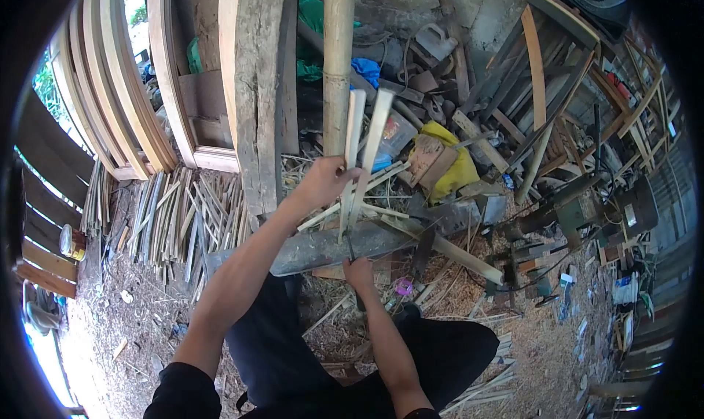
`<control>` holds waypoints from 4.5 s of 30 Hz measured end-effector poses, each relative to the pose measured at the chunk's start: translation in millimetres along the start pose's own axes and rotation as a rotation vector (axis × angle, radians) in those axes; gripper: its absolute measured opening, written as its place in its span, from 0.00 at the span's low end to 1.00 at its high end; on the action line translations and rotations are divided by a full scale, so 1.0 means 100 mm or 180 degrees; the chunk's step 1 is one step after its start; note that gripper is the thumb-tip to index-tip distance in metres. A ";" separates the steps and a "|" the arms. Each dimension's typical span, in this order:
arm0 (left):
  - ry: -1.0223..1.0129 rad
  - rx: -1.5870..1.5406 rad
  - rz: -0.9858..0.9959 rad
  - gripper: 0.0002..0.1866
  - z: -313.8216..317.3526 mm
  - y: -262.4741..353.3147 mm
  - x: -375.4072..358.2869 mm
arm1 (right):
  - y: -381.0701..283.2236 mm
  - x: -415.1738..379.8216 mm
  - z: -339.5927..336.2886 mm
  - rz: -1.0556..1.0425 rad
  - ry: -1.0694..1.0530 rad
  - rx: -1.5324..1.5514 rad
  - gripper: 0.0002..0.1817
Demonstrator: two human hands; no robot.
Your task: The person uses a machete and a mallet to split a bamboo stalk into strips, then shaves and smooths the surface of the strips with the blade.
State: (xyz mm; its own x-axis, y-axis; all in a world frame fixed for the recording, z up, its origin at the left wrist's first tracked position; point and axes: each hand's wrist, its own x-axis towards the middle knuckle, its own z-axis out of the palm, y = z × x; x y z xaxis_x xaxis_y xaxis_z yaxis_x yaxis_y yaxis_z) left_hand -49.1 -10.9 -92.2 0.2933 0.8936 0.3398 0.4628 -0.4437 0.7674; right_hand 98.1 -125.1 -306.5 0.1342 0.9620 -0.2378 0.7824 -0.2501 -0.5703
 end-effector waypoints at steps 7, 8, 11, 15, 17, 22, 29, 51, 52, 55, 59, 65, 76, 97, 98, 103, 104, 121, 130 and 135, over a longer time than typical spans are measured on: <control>0.0022 -0.0161 -0.0124 0.11 -0.17 -0.19 0.04 | -0.10 0.03 -0.19 0.0247 -0.0464 0.0344 0.23; -0.0040 -0.0205 -0.0303 0.11 -0.19 -0.18 0.05 | -0.15 0.01 -0.25 0.0471 -0.0742 0.0649 0.23; -0.0074 -0.0186 -0.0347 0.11 -0.16 -0.12 0.08 | -0.13 0.03 -0.31 0.0834 -0.1133 0.1236 0.21; 0.0056 0.0183 -0.0046 0.12 -0.07 -0.03 0.13 | -0.02 0.04 -0.31 0.0949 -0.1472 0.1842 0.16; 0.0005 0.0181 -0.0151 0.13 -0.03 0.02 0.09 | 0.02 -0.02 -0.24 0.0855 -0.1348 0.1787 0.16; 0.0049 0.0310 0.0094 0.19 -0.15 0.28 -0.15 | 0.16 0.03 0.28 -0.0689 0.0280 0.0711 0.23; 0.1034 -0.0184 0.0289 0.21 -0.47 0.14 -0.12 | -0.60 0.21 -1.13 -0.0688 0.1271 0.0640 0.17; -0.1533 0.0398 -0.0051 0.43 0.35 -0.09 -0.06 | 1.53 0.60 0.59 -0.0348 -0.0525 -0.0558 0.20; -0.2209 0.0492 -0.0025 0.43 0.35 -0.07 -0.11 | 1.47 0.55 0.54 -0.0350 -0.0538 -0.0542 0.20; -0.3311 0.1238 0.0205 0.52 0.63 0.08 -0.56 | 1.31 0.43 0.42 -0.0254 -0.0525 -0.0434 0.20; -0.3085 0.1714 0.1434 0.60 0.99 0.32 -1.22 | 1.29 0.19 0.25 -0.0186 -0.0400 -0.0259 0.21; -0.2010 0.0502 0.2337 0.52 1.21 0.37 -1.19 | 0.95 0.33 0.01 -0.0648 -0.0424 -0.0333 0.22; -0.1092 -0.0494 0.0141 0.12 0.66 0.24 -0.31 | 0.83 0.40 0.33 -0.0860 0.0681 -0.0037 0.21; -0.0974 -0.0385 -0.0710 0.13 0.09 -0.35 0.10 | 0.68 0.09 0.24 0.1218 -0.1112 0.2205 0.18; -0.0858 -0.0586 -0.0608 0.12 0.18 -0.50 0.09 | 0.63 0.12 0.21 0.1638 -0.1301 0.2920 0.17; -0.0589 -0.0580 -0.0239 0.10 0.19 -0.51 0.11 | 0.19 -0.04 -0.02 0.1271 -0.0724 0.1478 0.17; -0.0311 -0.0648 -0.0294 0.10 0.22 -0.59 0.15 | 0.25 0.00 -0.01 0.1268 -0.0675 0.1489 0.17; 0.3545 -0.3182 -0.3462 0.27 0.41 -0.88 0.59 | 0.06 -0.07 -2.37 0.1144 -0.0964 0.1761 0.16; 0.0114 -0.2362 -0.3625 0.32 1.04 -1.78 0.74 | 0.10 0.38 -2.38 0.0536 -0.0795 0.1152 0.26; -0.0711 -0.0092 -0.2184 0.19 1.08 -1.34 0.53 | 0.41 0.60 -2.33 0.0442 -0.0466 0.0712 0.20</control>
State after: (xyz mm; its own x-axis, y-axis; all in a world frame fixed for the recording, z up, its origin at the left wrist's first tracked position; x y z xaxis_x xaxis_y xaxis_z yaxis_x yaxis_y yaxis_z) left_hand -5.2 88.2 -235.7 0.1100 0.9337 -0.3409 0.5826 0.2173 0.7832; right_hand 279.7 -52.4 -161.4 0.1288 0.8949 -0.4272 0.6070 -0.4118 -0.6796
